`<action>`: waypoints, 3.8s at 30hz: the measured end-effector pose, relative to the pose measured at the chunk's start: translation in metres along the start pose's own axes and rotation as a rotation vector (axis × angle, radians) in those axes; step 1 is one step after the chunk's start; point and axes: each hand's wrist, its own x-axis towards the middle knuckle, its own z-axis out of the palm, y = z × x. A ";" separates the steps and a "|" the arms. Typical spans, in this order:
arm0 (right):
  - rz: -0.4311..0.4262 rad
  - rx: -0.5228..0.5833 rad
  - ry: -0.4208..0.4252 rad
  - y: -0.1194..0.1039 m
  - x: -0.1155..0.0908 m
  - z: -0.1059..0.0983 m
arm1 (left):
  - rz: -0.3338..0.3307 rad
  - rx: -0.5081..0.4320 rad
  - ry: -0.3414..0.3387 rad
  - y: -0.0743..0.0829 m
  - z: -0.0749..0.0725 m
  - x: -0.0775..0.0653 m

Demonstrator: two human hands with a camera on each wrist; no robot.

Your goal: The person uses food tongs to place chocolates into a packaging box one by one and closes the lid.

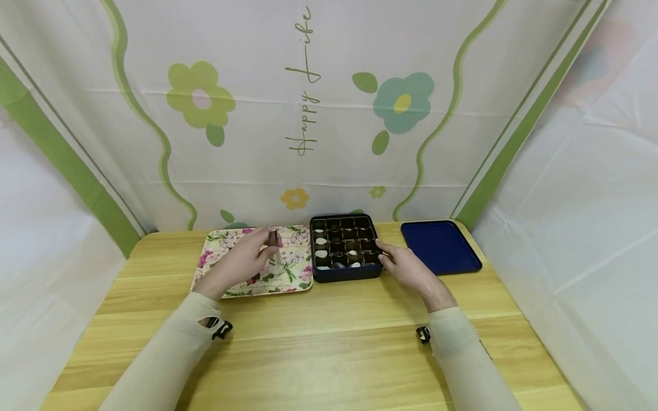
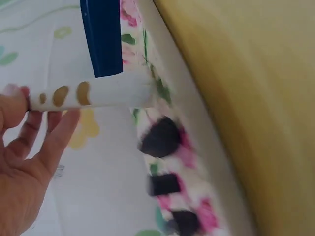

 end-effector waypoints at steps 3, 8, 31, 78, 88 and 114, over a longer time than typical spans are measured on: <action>0.008 0.006 -0.003 0.000 0.000 0.000 | 0.031 -0.019 0.062 0.018 -0.003 0.017; -0.003 0.001 -0.009 0.001 0.000 0.001 | 0.100 -0.083 0.120 0.051 0.006 0.059; -0.018 0.003 0.003 0.001 0.002 0.000 | -0.021 -0.096 0.281 0.100 0.097 0.141; 0.004 -0.008 -0.008 -0.002 -0.001 -0.002 | -0.163 -0.024 0.271 -0.070 -0.062 -0.070; -0.012 -0.005 0.000 -0.002 0.000 -0.002 | -0.206 -0.030 0.158 -0.083 -0.057 -0.057; -0.016 -0.005 0.006 -0.002 -0.002 -0.003 | -0.083 -0.113 0.278 0.008 -0.038 0.021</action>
